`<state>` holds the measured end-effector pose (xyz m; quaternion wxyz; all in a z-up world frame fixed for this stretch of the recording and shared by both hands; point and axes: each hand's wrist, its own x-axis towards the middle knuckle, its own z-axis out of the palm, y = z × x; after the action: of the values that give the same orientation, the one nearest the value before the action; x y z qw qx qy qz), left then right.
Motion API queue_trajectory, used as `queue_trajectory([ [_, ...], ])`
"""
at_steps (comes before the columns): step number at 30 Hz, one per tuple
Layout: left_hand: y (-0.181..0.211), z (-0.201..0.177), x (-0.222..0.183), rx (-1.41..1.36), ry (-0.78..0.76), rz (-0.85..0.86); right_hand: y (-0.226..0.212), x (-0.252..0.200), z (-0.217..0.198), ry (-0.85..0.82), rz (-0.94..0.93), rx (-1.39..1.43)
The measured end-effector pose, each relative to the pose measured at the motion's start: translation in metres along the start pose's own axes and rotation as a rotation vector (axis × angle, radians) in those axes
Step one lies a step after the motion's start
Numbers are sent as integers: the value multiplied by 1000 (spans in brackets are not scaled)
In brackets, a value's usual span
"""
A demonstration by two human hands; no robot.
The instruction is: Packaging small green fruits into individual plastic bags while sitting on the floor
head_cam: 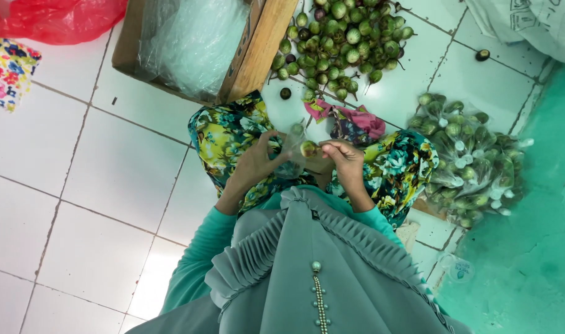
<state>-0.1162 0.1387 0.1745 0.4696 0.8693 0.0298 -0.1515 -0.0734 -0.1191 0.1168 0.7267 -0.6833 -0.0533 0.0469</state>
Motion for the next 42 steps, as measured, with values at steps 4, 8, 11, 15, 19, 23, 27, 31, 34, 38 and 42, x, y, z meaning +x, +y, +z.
queue_trajectory([
  [4,-35,14,-21,66,-162,-109,-21,-12,7,-106,-4,-165],
  [8,-86,59,-7,73,-91,-96,-35,-17,37,-248,-162,-290],
  [11,-85,69,-2,-30,23,-29,-16,-16,43,-266,-449,-603],
  [15,-82,79,20,-111,133,78,-13,0,46,-218,-714,-921],
  [19,-60,69,39,-132,194,171,2,21,42,-200,-724,-1038],
  [23,-61,51,58,-122,128,169,11,41,41,-293,-588,-881],
  [27,-49,1,56,-201,27,150,-21,52,49,-304,-419,-583],
  [31,-16,-60,54,-463,-175,23,-31,47,55,-366,-276,-343],
  [34,-55,-54,95,-195,62,64,-33,42,52,-392,-217,-265],
  [38,-119,-14,186,396,338,193,-6,48,18,-202,-193,-310],
  [42,-158,39,263,567,411,133,41,59,-41,-1,-216,-590],
])
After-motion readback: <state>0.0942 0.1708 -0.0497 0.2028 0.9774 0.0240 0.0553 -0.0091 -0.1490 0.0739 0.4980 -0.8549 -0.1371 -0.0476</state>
